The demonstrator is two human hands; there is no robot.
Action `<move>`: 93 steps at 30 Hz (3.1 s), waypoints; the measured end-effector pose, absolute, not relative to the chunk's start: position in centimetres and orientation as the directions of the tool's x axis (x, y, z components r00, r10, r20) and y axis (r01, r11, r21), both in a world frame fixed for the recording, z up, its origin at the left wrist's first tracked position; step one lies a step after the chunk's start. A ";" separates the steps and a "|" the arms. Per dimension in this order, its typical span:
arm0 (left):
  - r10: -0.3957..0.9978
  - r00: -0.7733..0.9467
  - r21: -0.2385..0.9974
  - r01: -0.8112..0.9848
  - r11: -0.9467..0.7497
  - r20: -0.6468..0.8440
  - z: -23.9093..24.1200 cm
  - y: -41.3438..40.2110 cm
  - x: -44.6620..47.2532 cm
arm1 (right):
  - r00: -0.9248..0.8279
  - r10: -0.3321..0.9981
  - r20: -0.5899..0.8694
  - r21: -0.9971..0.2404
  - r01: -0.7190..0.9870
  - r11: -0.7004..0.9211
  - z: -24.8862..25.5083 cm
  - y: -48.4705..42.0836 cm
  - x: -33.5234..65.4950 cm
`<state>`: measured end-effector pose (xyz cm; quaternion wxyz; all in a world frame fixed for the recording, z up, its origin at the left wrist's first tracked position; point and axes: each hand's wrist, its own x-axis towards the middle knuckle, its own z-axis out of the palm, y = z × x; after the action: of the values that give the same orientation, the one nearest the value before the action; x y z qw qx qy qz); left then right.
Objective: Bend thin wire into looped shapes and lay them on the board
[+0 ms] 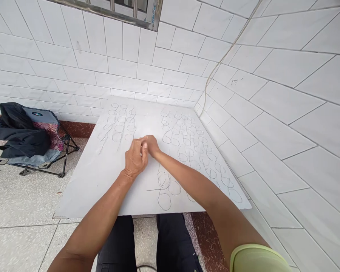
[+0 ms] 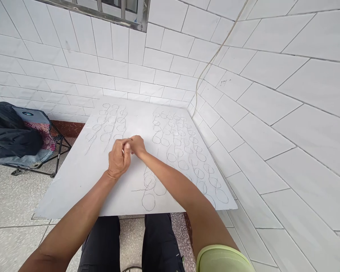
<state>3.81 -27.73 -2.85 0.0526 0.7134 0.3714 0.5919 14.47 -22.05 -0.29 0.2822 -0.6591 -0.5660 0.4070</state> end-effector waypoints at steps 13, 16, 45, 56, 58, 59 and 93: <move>0.674 -0.177 0.665 0.460 -0.588 0.718 -3.3 -24.7 3.4 | -0.094 0.992 -0.086 -0.771 0.637 -0.007 1.4 -29.5 28.2; 0.678 -0.050 0.612 0.482 -0.627 0.734 -3.8 -25.2 4.2 | -0.362 0.930 -0.072 -0.569 0.780 0.259 1.8 -31.3 28.0; 0.797 0.044 0.679 0.498 -0.540 0.602 -3.8 -25.7 5.0 | -0.282 0.882 -0.377 -0.529 0.848 0.045 0.2 -34.0 27.9; 0.809 0.046 0.688 0.500 -0.526 0.586 -3.7 -25.8 5.0 | -0.331 0.866 -0.375 -0.692 0.721 -0.024 3.2 -33.0 30.1; 0.814 0.050 0.693 0.496 -0.524 0.579 -3.6 -25.9 5.0 | -0.363 0.851 -0.379 -0.718 0.695 -0.024 4.5 -32.8 30.6; 0.816 0.049 0.697 0.493 -0.521 0.576 -3.5 -25.9 5.0 | -0.376 0.849 -0.370 -0.731 0.682 -0.017 5.0 -32.7 30.8; 0.999 -0.046 0.930 -0.366 -0.023 0.006 -2.9 -25.6 4.7 | -0.266 0.947 -0.182 -0.961 0.250 -0.114 -0.3 -26.3 21.4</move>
<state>4.75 -25.59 -2.90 0.5697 0.3905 0.4050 0.5991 21.36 -26.31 -0.25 0.3213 -0.5135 -0.5827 0.5418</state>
